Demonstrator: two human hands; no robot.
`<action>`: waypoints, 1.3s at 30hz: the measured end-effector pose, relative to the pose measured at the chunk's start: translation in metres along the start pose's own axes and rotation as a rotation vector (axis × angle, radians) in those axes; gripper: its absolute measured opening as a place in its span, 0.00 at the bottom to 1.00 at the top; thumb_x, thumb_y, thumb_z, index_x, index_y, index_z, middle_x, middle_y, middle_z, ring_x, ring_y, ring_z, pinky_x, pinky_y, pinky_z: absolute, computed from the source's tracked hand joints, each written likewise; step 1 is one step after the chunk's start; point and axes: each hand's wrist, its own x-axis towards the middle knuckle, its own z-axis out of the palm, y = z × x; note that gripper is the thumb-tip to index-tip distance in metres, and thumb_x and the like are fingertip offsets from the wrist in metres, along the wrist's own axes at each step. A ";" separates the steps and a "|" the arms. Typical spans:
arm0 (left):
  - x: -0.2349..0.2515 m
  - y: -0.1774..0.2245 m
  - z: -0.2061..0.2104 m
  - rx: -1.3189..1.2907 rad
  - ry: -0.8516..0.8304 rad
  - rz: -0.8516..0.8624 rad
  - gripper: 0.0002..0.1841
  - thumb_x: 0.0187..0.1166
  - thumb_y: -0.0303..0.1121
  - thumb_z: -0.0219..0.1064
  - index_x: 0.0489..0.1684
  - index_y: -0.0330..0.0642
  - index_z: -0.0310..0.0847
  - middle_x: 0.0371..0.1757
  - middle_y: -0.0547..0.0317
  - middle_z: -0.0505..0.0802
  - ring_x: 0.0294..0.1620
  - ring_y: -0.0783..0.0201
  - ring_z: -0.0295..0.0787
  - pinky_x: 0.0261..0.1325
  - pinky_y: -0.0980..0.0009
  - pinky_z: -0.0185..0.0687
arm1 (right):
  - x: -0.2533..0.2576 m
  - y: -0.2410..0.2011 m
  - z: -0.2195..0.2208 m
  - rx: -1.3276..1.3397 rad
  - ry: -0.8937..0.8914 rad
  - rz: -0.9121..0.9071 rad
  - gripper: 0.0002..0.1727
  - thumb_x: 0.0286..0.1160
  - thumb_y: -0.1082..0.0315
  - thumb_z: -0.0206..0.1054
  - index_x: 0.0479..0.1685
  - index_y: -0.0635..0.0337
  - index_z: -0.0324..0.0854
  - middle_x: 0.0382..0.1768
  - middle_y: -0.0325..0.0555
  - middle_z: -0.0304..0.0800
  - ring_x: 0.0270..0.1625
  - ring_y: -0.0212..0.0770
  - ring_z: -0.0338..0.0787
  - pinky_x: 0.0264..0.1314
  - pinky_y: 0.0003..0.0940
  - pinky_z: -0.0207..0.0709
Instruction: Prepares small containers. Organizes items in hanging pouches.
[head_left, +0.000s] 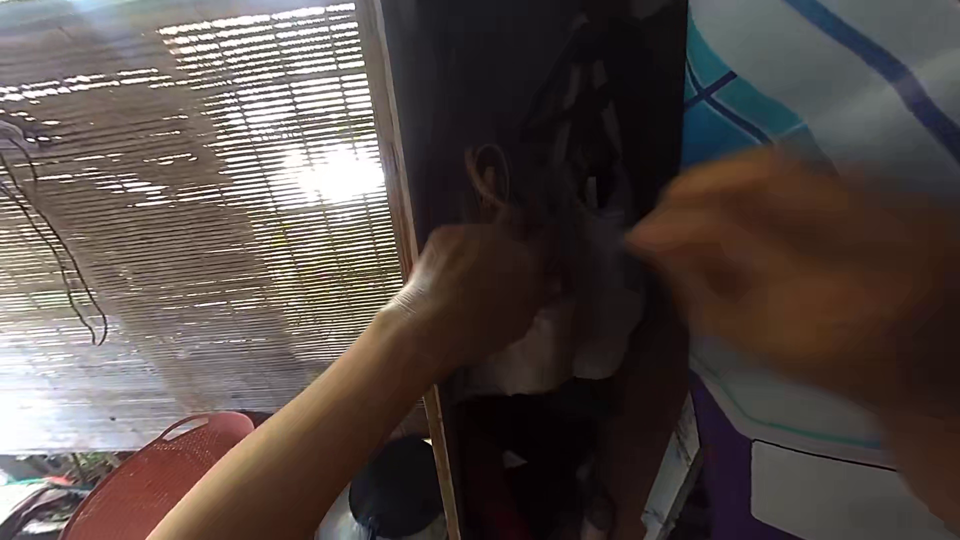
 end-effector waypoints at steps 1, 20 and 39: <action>-0.003 0.002 0.009 0.000 0.001 0.006 0.16 0.84 0.46 0.64 0.56 0.48 0.89 0.52 0.48 0.88 0.34 0.51 0.89 0.29 0.52 0.83 | 0.007 0.008 -0.018 0.041 0.039 0.077 0.14 0.87 0.64 0.60 0.53 0.66 0.85 0.50 0.54 0.89 0.49 0.42 0.89 0.49 0.37 0.82; -0.026 0.000 0.037 -0.137 0.174 0.067 0.32 0.73 0.54 0.69 0.75 0.46 0.82 0.63 0.51 0.87 0.59 0.49 0.87 0.48 0.53 0.86 | -0.038 0.006 0.068 0.255 -0.080 -0.040 0.11 0.80 0.69 0.63 0.33 0.62 0.87 0.46 0.52 0.88 0.51 0.43 0.88 0.54 0.29 0.84; 0.034 0.002 0.000 -0.327 -0.383 -0.261 0.15 0.83 0.46 0.68 0.42 0.42 0.88 0.38 0.52 0.89 0.42 0.52 0.87 0.46 0.44 0.81 | -0.081 -0.015 0.096 0.863 -0.197 0.809 0.24 0.88 0.57 0.58 0.73 0.65 0.70 0.58 0.49 0.83 0.51 0.29 0.87 0.54 0.27 0.84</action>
